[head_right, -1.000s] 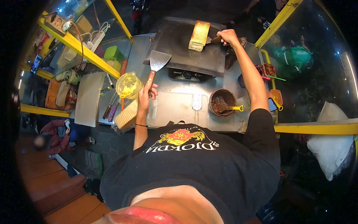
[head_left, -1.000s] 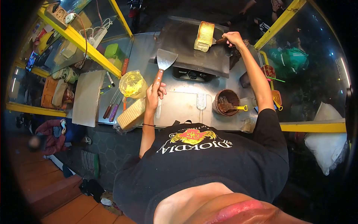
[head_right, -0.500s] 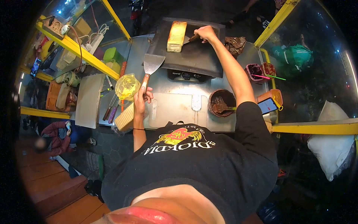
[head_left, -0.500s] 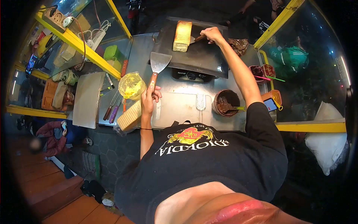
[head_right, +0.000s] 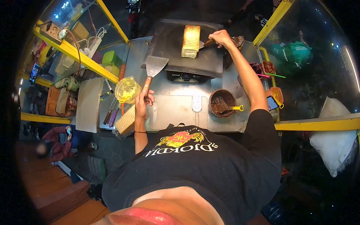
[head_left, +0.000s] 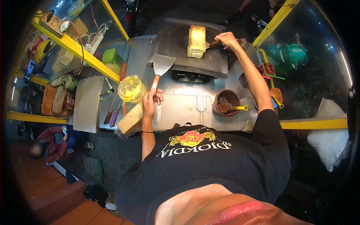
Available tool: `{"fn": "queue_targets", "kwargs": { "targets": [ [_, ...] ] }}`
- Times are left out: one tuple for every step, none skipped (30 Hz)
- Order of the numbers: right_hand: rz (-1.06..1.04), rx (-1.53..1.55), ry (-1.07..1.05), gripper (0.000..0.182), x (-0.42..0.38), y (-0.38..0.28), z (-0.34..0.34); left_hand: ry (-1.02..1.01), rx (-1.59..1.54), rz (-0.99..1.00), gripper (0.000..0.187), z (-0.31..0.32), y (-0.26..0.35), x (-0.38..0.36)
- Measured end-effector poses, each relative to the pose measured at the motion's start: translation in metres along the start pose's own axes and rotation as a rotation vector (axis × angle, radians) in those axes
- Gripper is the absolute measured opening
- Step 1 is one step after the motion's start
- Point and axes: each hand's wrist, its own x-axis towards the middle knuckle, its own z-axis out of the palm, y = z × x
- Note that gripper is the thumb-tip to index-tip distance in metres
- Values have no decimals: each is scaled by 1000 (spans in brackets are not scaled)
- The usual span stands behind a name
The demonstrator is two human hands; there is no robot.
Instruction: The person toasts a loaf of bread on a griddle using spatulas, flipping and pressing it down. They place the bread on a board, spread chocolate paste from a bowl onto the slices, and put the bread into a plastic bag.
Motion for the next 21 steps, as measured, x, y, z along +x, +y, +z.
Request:
{"fn": "queue_targets", "kwargs": {
  "targets": [
    [14,-26,25,19,-1,4,-10,-11,-7,5,46,1,-1,1],
    [34,-18,57,19,1,9,-17,-13,-8,6,46,1,-2,1],
    [48,-26,83,19,3,13,-25,-14,-14,0,45,1,-4,2],
    [60,-34,108,19,7,15,-29,-14,-21,-6,44,0,-4,3],
    [58,-38,107,19,13,16,-28,-13,-25,-4,44,0,-4,3],
    [75,-32,158,17,18,18,-26,-16,-34,-10,44,0,-5,3],
    [92,-26,209,16,22,16,-25,-20,-43,-16,44,0,-5,4],
    [90,-28,209,16,26,14,-22,-20,-45,-14,44,1,-5,4],
    [102,-21,221,16,32,11,-15,-17,-35,-8,44,1,-3,4],
    [113,-13,233,16,36,6,-7,-14,-23,0,44,1,-2,4],
    [89,8,219,16,40,1,1,-9,-21,4,44,0,-2,3],
    [84,10,215,16,44,-4,10,0,-13,12,44,-2,-1,2],
    [71,-17,175,18,46,-11,18,9,-5,21,44,-3,-1,2],
    [59,-45,135,20,48,-17,27,14,-5,24,44,-5,0,0],
    [56,-44,136,20,49,-22,37,20,7,22,45,-7,0,-1],
    [50,-25,111,20,51,-24,47,25,19,21,45,-10,1,-2],
    [46,-20,95,20,49,-30,55,29,18,24,45,-11,2,-3],
    [44,-15,79,21,45,-33,63,33,22,26,45,-13,2,-5],
    [31,-10,55,20,41,-35,70,35,26,27,46,-15,3,-6],
    [34,-9,54,20,35,-36,74,35,27,25,46,-16,4,-7],
    [17,-1,29,19,29,-36,77,43,30,28,46,-17,4,-7]
  ]
}}
